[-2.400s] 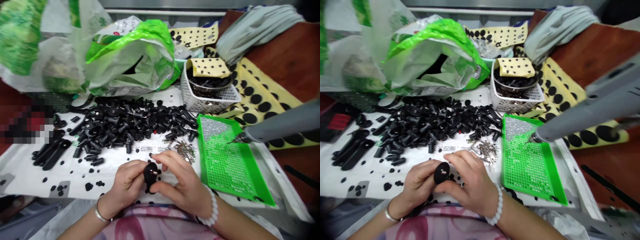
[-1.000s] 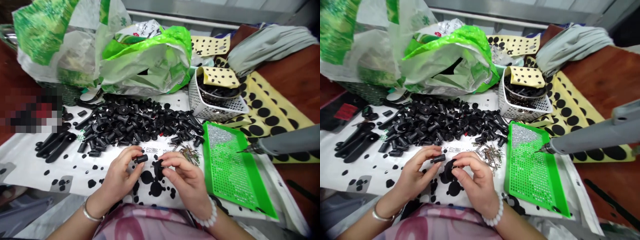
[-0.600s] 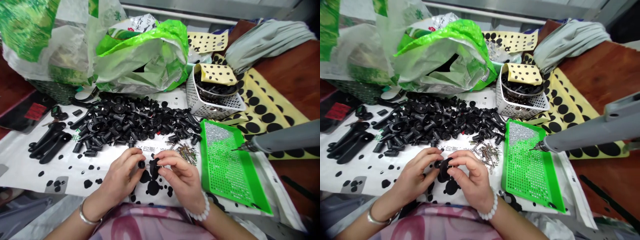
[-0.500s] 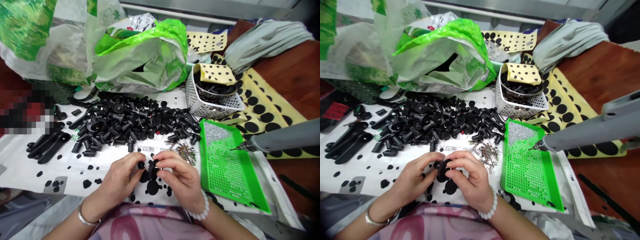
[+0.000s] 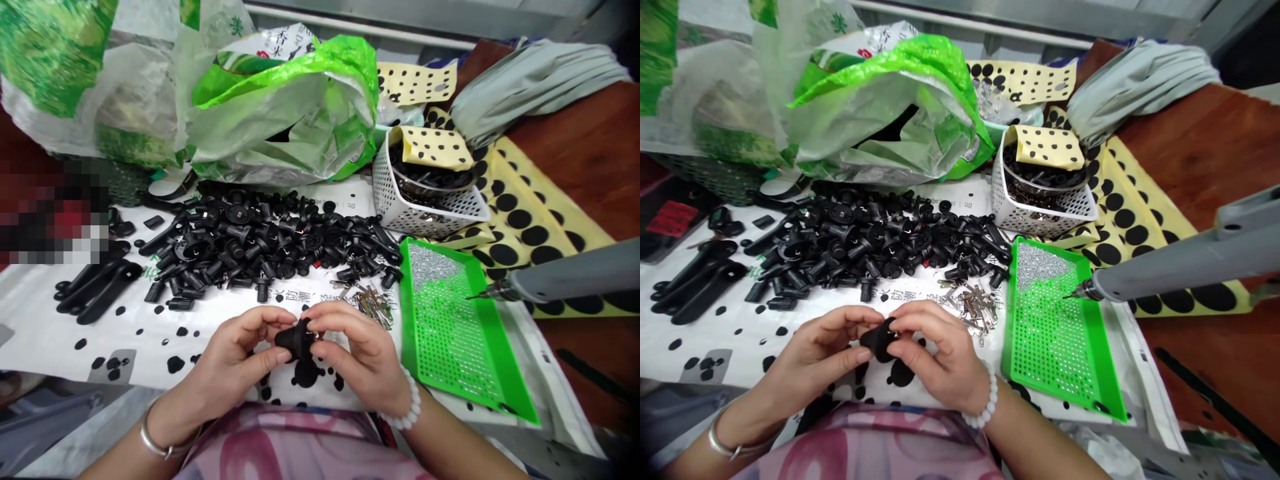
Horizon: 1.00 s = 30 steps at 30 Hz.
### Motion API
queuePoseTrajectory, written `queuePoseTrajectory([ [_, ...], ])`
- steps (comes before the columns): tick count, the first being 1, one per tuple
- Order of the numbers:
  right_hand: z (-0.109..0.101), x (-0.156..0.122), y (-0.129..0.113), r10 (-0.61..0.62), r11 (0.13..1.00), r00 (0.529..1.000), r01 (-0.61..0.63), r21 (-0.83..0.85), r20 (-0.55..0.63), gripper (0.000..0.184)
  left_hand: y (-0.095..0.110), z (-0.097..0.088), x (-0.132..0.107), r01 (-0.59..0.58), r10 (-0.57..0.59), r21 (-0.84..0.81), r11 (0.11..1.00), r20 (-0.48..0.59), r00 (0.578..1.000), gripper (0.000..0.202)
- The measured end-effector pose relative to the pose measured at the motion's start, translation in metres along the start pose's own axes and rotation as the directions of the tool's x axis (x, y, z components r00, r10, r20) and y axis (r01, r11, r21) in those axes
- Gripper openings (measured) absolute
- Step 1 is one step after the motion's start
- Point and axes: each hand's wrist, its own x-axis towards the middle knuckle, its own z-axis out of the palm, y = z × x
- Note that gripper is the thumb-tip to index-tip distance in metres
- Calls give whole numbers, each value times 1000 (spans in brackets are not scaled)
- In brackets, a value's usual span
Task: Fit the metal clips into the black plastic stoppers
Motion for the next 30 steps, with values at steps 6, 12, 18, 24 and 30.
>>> queuePoseTrajectory([
  [6, -7, -2, -6, -145, 929, 974, 195, -315, 176, 42, -2, 1, 0, 47, -47, -99, 994, 0, 999, 23],
  [12, -16, -1, -4, -185, 856, 935, 305, -417, 304, 32, -5, 4, 0, 135, -123, -186, 973, 74, 990, 24],
  [18, -21, -1, 7, -156, 879, 892, 321, -353, 423, 36, -5, 5, 1, 255, -236, -287, 923, 100, 967, 16],
  [24, -13, -7, 17, -205, 845, 914, 346, -408, 350, 39, -3, 10, 4, 312, -300, -231, 922, 85, 950, 14],
  [30, -15, -10, 16, -101, 892, 975, 177, -417, 197, 32, -3, 19, 6, 235, -226, -145, 961, 75, 971, 17],
])
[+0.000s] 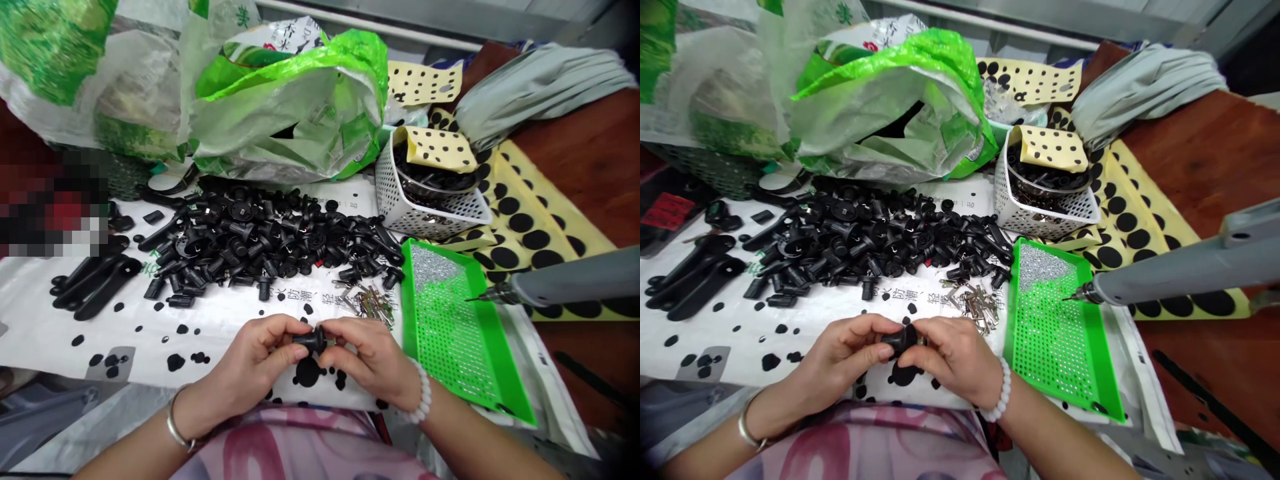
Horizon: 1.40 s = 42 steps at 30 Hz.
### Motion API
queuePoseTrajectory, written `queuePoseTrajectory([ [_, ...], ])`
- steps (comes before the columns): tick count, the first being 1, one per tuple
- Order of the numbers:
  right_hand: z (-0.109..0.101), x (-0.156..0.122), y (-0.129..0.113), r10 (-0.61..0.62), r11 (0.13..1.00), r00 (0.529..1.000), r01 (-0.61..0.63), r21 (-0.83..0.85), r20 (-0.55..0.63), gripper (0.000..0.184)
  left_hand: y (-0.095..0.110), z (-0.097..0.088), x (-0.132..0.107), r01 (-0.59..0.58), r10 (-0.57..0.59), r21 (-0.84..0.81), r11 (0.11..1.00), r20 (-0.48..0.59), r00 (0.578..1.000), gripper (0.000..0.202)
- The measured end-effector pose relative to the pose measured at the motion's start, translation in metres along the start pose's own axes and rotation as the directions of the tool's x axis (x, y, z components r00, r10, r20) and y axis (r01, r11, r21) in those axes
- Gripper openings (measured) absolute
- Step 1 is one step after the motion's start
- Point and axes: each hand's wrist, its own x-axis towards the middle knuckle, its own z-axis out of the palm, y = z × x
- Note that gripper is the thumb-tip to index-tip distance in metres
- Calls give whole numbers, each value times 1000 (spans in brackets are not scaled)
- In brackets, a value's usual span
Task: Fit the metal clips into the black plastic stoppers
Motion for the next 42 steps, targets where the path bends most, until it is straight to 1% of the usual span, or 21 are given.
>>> queuePoseTrajectory([
  [2, -7, 0, -3, 11, 999, 999, -9, -50, 35, 43, 0, 0, 2, -4, 4, 5, 1000, 0, 1000, 18],
  [4, -13, 1, -5, -23, 986, 993, 41, -159, 113, 51, 1, -1, 4, 11, -11, -10, 1000, -9, 1000, 17],
  [7, -14, 0, -7, -58, 959, 979, 108, -262, 194, 41, 0, -2, 5, 38, -37, -49, 998, 18, 999, 16],
  [9, -12, 0, -7, 9, 975, 980, 36, -220, 200, 40, -2, -2, 5, 39, -37, -57, 998, 34, 999, 16],
  [12, -9, 1, -8, 145, 982, 968, -116, -147, 205, 53, -6, -2, 3, 35, -34, -25, 999, 27, 999, 18],
  [15, -7, 2, -12, 131, 983, 974, -104, -148, 183, 60, -9, -3, 2, 38, -38, 36, 999, 6, 999, 18],
  [17, -3, 3, -15, 179, 983, 961, -166, -77, 212, 49, -12, -4, 2, -24, 24, 130, 991, 2, 1000, 16],
  [18, 0, 3, -16, 260, 963, 934, -270, 6, 245, 41, -14, -4, 2, -93, 95, 210, 973, 1, 996, 14],
  [19, 3, 4, -16, 367, 904, 883, -413, 112, 294, 37, -16, -5, 2, -179, 187, 305, 935, 5, 982, 14],
  [21, 9, 5, -15, 547, 661, 715, -688, 298, 436, 36, -20, -5, 1, -348, 377, 489, 800, 42, 925, 17],
  [22, 10, 6, -15, 584, 537, 634, -770, 346, 506, 37, -21, -6, 2, -407, 446, 549, 730, 69, 892, 20],
  [23, 10, 6, -14, 595, 463, 588, -808, 365, 547, 37, -22, -6, 2, -444, 487, 580, 683, 91, 869, 23],
  [24, 9, 7, -14, 599, 459, 585, -810, 364, 547, 37, -22, -7, 2, -454, 497, 588, 670, 99, 862, 23],
  [25, 6, 7, -14, 602, 515, 620, -783, 348, 504, 35, -21, -7, 3, -438, 480, 575, 691, 88, 873, 23],
  [28, -1, 7, -16, 490, 803, 823, -555, 220, 288, 41, -16, -7, 5, -289, 309, 425, 858, 24, 951, 15],
  [30, -2, 5, -17, 374, 902, 901, -408, 142, 218, 48, -15, -5, 5, -212, 219, 349, 913, 18, 976, 12],
  [32, 3, 4, -18, 353, 902, 907, -395, 173, 230, 38, -17, -4, 5, -247, 260, 416, 875, 26, 965, 12],
  [35, 14, 2, -18, 434, 801, 864, -500, 329, 257, 28, -22, -5, 5, -379, 437, 617, 690, 62, 897, 19],
  [37, 17, 2, -17, 451, 765, 856, -516, 385, 252, 36, -19, -10, 7, -431, 522, 696, 574, 95, 848, 22],
  [40, 11, 2, -14, 421, 823, 886, -463, 329, 194, 60, 4, -24, 18, -403, 613, 804, 437, 61, 788, 19],
  [42, 1, 1, -9, 391, 889, 911, -411, 201, 133, 59, 30, -37, 29, -323, 698, 887, 330, 0, 716, 22],
])
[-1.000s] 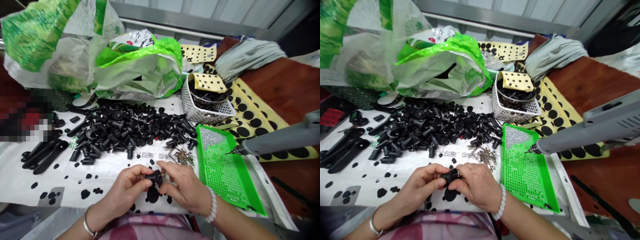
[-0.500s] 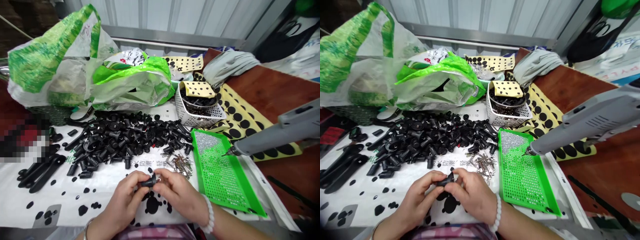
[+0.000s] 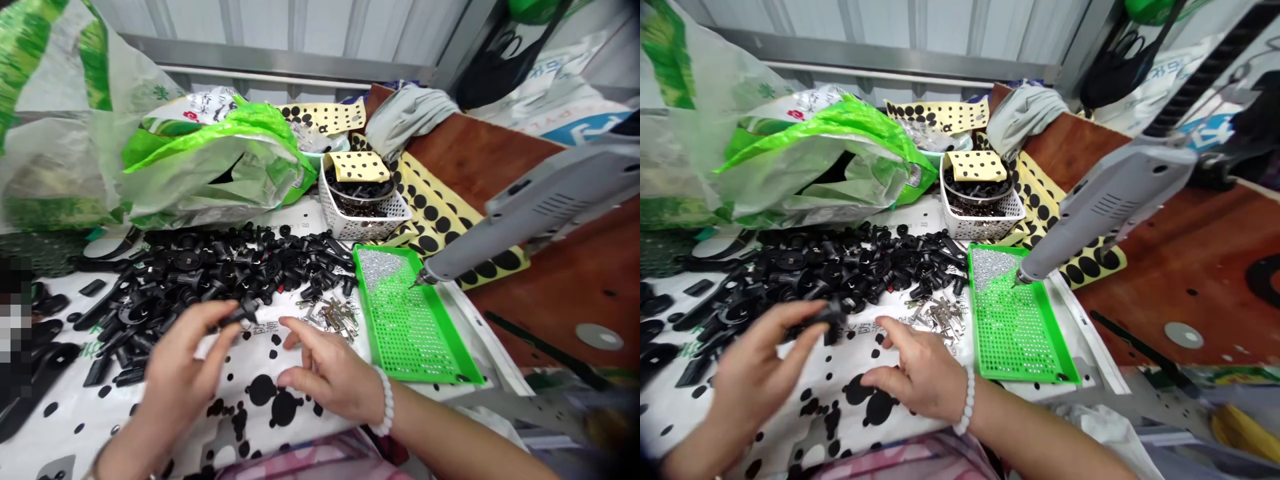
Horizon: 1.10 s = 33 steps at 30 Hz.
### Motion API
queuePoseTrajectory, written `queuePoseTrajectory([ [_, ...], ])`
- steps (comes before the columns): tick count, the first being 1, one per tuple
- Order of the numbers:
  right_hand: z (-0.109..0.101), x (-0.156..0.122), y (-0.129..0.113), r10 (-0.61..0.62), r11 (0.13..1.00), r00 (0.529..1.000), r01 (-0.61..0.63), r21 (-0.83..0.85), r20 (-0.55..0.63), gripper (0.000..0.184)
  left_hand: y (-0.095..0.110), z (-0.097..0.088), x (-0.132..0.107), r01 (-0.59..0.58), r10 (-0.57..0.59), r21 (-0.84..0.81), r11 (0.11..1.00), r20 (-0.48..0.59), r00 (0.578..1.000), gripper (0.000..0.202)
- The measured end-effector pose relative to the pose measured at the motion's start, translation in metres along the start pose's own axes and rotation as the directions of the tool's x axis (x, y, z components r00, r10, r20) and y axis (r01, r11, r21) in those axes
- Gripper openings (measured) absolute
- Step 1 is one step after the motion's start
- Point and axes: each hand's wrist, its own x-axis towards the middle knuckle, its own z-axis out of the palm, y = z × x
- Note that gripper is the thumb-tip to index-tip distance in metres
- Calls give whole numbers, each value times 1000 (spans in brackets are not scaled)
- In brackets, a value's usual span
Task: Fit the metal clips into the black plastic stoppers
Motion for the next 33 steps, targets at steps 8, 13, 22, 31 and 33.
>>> queuePoseTrajectory([
  [8, -51, -7, 17, 96, 770, 991, -130, -624, -88, 22, -2, -22, 45, 27, 79, 301, 953, -334, 939, 33],
  [13, -55, 5, 25, 126, 670, 992, -86, -737, -1, 11, 4, 3, 13, -67, 92, 201, 977, -114, 989, 22],
  [22, -49, 19, 49, 91, 592, 996, -42, -805, 15, 21, -15, -12, -45, 199, -191, 174, 964, -63, 980, 13],
  [31, -57, 20, 31, 33, 700, 993, -104, -706, -115, 25, -18, -13, -57, 266, -264, 63, 962, -36, 964, 12],
  [33, -52, 18, 21, 15, 753, 996, -73, -654, -93, 25, -7, -6, -52, 252, -252, -47, 967, 17, 968, 12],
])
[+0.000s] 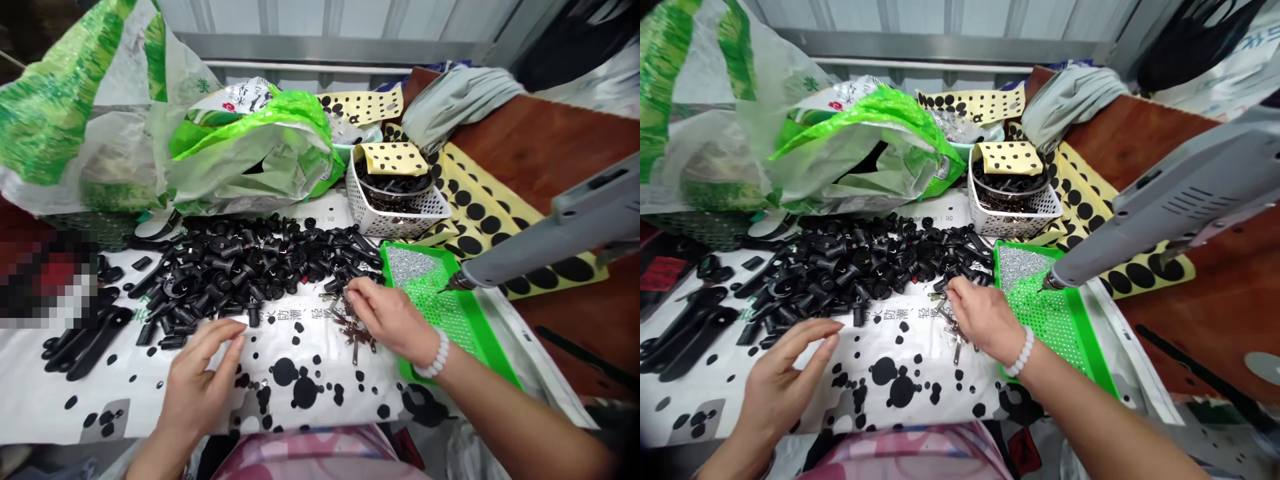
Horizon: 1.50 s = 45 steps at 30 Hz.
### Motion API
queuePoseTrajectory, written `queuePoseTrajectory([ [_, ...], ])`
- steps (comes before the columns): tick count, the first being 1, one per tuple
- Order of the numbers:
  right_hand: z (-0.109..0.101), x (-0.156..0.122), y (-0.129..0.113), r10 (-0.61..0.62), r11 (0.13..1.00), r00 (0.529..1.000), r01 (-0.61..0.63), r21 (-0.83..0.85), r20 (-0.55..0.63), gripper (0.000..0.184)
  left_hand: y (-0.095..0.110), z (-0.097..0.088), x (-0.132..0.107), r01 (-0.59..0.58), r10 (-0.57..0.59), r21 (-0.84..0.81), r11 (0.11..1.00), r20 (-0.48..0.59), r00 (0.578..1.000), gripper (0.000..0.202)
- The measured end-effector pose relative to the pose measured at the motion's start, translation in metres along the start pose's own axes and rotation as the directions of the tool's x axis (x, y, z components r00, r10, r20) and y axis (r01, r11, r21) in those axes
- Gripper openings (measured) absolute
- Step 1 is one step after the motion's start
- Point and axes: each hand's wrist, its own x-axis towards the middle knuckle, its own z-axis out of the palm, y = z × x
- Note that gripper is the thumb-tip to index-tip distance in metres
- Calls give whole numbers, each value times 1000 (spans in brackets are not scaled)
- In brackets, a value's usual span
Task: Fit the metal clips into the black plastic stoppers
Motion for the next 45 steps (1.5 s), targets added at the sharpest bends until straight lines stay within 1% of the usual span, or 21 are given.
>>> queuePoseTrajectory([
  [2, 1, -4, -16, -59, 995, 998, 56, 86, 33, 24, 14, 9, 2, 24, -12, -140, 990, 84, 996, 15],
  [4, 6, -9, -34, -149, 966, 986, 130, 221, 71, 24, 28, 18, 4, 109, -55, -275, 955, 196, 979, 18],
  [7, 19, -17, -56, -219, 945, 972, 189, 267, 84, 21, 41, 28, 6, 241, -109, -388, 890, 333, 937, 13],
  [10, 29, -22, -66, -200, 903, 975, 147, 404, 94, 18, 41, 33, 6, 349, -179, -405, 845, 401, 898, 13],
  [13, 33, -24, -66, -146, 834, 987, 89, 544, 62, 15, 36, 34, 6, 461, -254, -426, 778, 457, 852, 19],
  [15, 33, -25, -63, -163, 778, 987, 124, 617, 8, 12, 33, 33, 7, 537, -299, -463, 706, 492, 818, 22],
  [17, 32, -27, -61, -231, 734, 971, 220, 642, -68, 18, 31, 32, 11, 608, -340, -491, 624, 529, 777, 25],
  [19, 31, -28, -58, -293, 722, 943, 326, 611, -156, 22, 31, 33, 17, 672, -362, -506, 541, 581, 729, 28],
  [21, 30, -30, -55, -307, 733, 922, 387, 560, -235, 23, 33, 34, 23, 725, -357, -514, 459, 641, 680, 31],
  [25, 27, -32, -46, -215, 757, 897, 403, 514, -386, 17, 41, 41, 34, 796, -311, -493, 351, 740, 596, 34],
  [27, 25, -34, -42, -156, 764, 882, 393, 512, -444, 15, 47, 44, 41, 805, -269, -454, 382, 779, 567, 35],
  [29, 22, -35, -39, -90, 767, 870, 371, 523, -485, 15, 52, 44, 53, 743, -228, -395, 540, 781, 581, 37],
  [30, 21, -36, -38, -52, 767, 860, 360, 532, -507, 16, 55, 43, 61, 665, -214, -358, 656, 757, 618, 37],
  [32, 20, -37, -38, 21, 762, 835, 342, 549, -550, 19, 62, 41, 83, 416, -175, -250, 874, 638, 750, 34],
  [33, 20, -37, -37, 47, 758, 823, 339, 557, -566, 20, 65, 41, 97, 268, -133, -175, 947, 547, 827, 31],
  [34, 21, -37, -37, 57, 752, 815, 345, 562, -576, 22, 69, 43, 113, 119, -69, -85, 989, 449, 891, 30],
  [35, 22, -37, -37, 54, 746, 810, 357, 563, -584, 25, 72, 46, 129, -13, 1, 29, 999, 375, 927, 31],
  [36, 24, -36, -37, 45, 738, 812, 366, 567, -582, 28, 75, 52, 145, -126, 77, 133, 983, 328, 942, 33],
  [38, 28, -36, -36, 24, 719, 817, 387, 578, -577, 34, 80, 70, 175, -313, 158, 360, 879, 399, 903, 38],
  [41, 37, -35, -34, -30, 711, 851, 387, 587, -525, 35, 81, 101, 208, -390, 162, 425, 817, 481, 862, 40],
  [45, 47, -34, -30, -145, 720, 892, 392, 572, -428, 31, 71, 127, 229, -420, 104, 444, 792, 579, 809, 34],
])
